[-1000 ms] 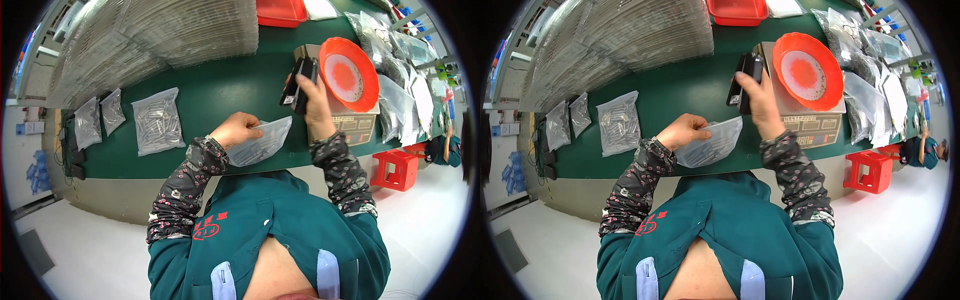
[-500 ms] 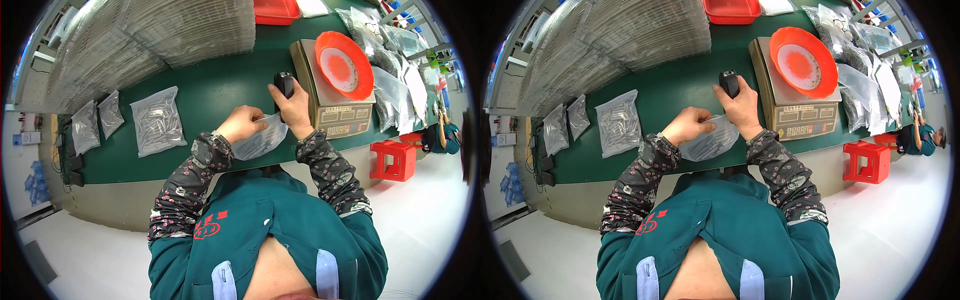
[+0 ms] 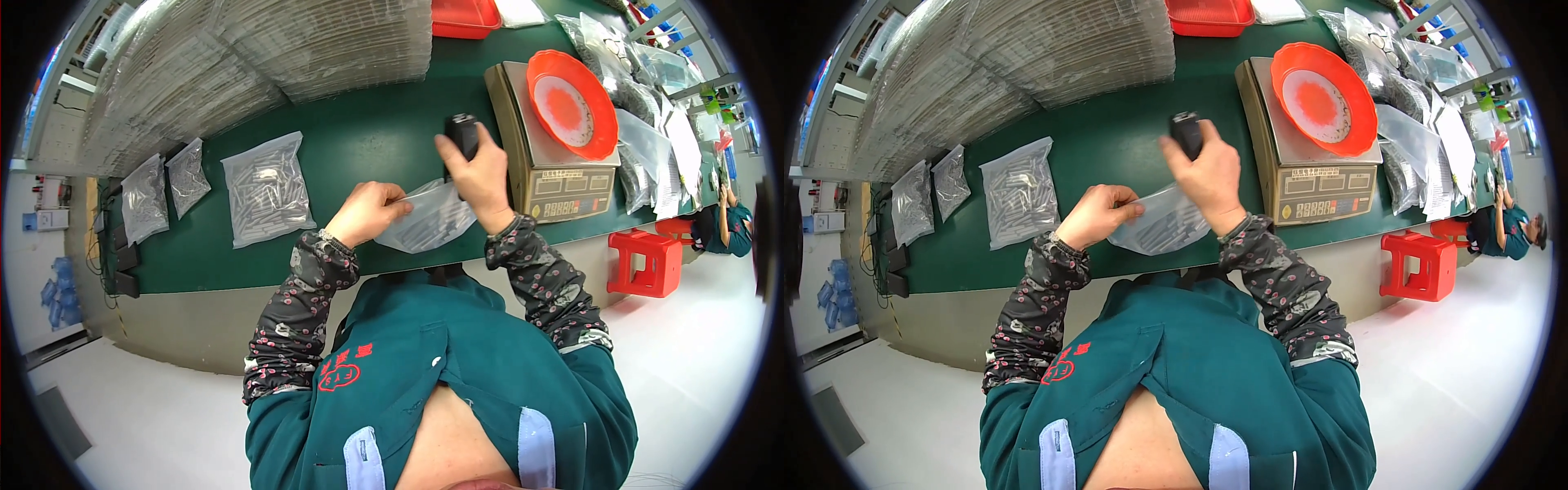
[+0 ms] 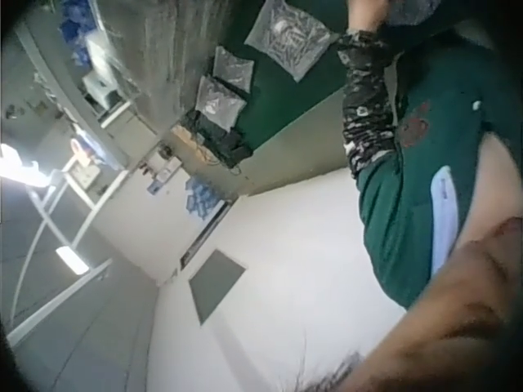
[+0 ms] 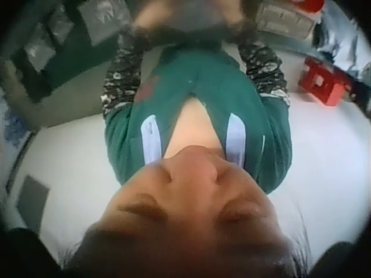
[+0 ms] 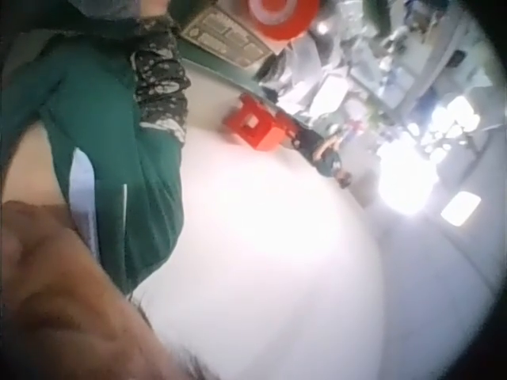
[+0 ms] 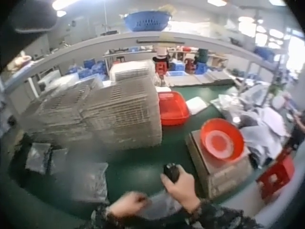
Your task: Bagging, weighing, and stapling small metal components at a factory workbench.
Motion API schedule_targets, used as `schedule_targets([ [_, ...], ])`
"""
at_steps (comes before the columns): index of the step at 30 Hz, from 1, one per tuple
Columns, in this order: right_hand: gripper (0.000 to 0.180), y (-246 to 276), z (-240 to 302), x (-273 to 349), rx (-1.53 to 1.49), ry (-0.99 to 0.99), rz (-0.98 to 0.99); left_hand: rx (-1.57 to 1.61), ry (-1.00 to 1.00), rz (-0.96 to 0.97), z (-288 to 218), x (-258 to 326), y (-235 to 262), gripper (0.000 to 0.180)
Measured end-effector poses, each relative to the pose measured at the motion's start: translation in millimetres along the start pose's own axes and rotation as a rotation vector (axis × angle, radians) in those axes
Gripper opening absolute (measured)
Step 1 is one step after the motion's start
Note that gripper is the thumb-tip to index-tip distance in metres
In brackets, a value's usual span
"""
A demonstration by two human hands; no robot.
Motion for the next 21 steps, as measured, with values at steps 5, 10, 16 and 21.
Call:
schedule_targets([
  [5,0.035,-21.1,7.3,10.3,-0.006,0.022,0.084,0.024,0.003,-0.016,2.8,0.4,-1.6,0.022],
  [10,0.033,-25.2,0.5,7.2,-0.096,-0.009,0.074,0.03,-0.061,-0.035,-1.5,6.7,1.3,0.023],
  [16,0.033,-19.8,4.2,9.0,-0.054,-0.04,0.028,-0.113,-0.139,-0.115,3.3,36.0,18.0,0.022],
  [21,0.033,-24.4,13.8,19.7,-0.051,-0.062,0.037,-0.102,-0.19,-0.163,1.3,39.4,17.2,0.019],
])
Point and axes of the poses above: each hand's wrist, its own x-axis away from the middle knuckle, its own y-axis out of the back of the hand, z = x × y, the point moved 8 cm from there along -x, towards the middle knuckle, and after that the axes turned 3 degrees about x, right-handed, at the moved point
